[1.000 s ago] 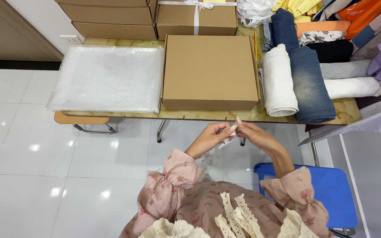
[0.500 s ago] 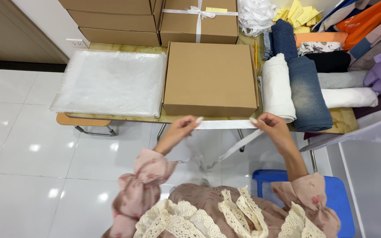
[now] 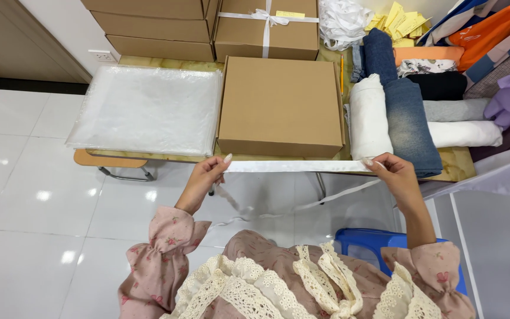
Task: Pack a packaged item into a cardboard box and tie it with a white ribbon
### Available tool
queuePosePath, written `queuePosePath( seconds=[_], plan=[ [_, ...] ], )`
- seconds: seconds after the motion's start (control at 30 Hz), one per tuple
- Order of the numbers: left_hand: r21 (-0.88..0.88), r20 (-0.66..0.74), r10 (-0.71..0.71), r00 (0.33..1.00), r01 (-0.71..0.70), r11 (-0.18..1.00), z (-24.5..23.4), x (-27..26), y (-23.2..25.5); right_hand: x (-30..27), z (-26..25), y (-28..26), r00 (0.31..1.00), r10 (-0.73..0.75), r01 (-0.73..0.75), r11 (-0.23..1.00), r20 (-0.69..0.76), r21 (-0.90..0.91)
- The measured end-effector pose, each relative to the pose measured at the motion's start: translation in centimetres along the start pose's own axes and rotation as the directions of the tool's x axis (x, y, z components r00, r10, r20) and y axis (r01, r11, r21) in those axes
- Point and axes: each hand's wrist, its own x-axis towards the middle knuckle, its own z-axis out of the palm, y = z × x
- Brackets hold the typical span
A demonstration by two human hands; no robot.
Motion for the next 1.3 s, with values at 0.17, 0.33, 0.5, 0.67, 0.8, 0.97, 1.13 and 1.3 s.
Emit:
queuePosePath(
  seconds=[0.17, 0.33, 0.5, 0.67, 0.8, 0.97, 1.13, 1.3],
  plan=[
    [-0.007, -0.023, 0.007, 1.000, -0.007, 1.000, 0.7, -0.2, 1.5, 0.7, -0.3, -0.1, 1.000, -0.015, 0.015, 1.000, -0.003, 0.002],
    [-0.047, -0.032, 0.036, 0.999, -0.037, 0.998, 0.9, 0.4, 2.6, 0.7, -0.3, -0.8, 1.000, -0.029, 0.029, 1.000, -0.009, -0.004],
    [-0.294, -0.257, 0.042, 0.966, -0.119, 0.948, 0.9, -0.2, -0.2, -1.4, 0.2, -0.6, 0.996, 0.001, 0.002, 0.999, -0.084, 0.032],
    [-0.355, -0.278, 0.015, 0.960, -0.117, 0.927, 1.7, -1.0, -0.6, -1.8, 1.0, 1.7, 0.988, 0.043, -0.018, 0.987, -0.149, 0.161],
    [-0.366, -0.297, 0.022, 0.955, -0.135, 0.921, 0.7, -1.1, 0.6, -1.5, 1.3, 3.5, 0.989, 0.061, -0.027, 0.971, -0.136, 0.240],
    [-0.232, -0.194, 0.027, 0.981, -0.073, 0.970, -3.6, 0.5, 0.6, -0.5, -0.8, 2.4, 0.994, 0.054, -0.036, 0.985, -0.100, 0.171],
    [-0.087, -0.002, 0.107, 0.994, -0.107, 0.990, -5.0, 0.7, 6.4, 2.3, -4.9, 2.0, 1.000, -0.008, 0.001, 0.968, 0.029, 0.249],
    [0.413, -0.009, 0.185, 0.983, -0.165, 0.896, -4.6, 1.5, 9.4, 3.2, -5.3, -0.8, 0.990, -0.063, 0.087, 0.976, 0.127, -0.197]
  ],
)
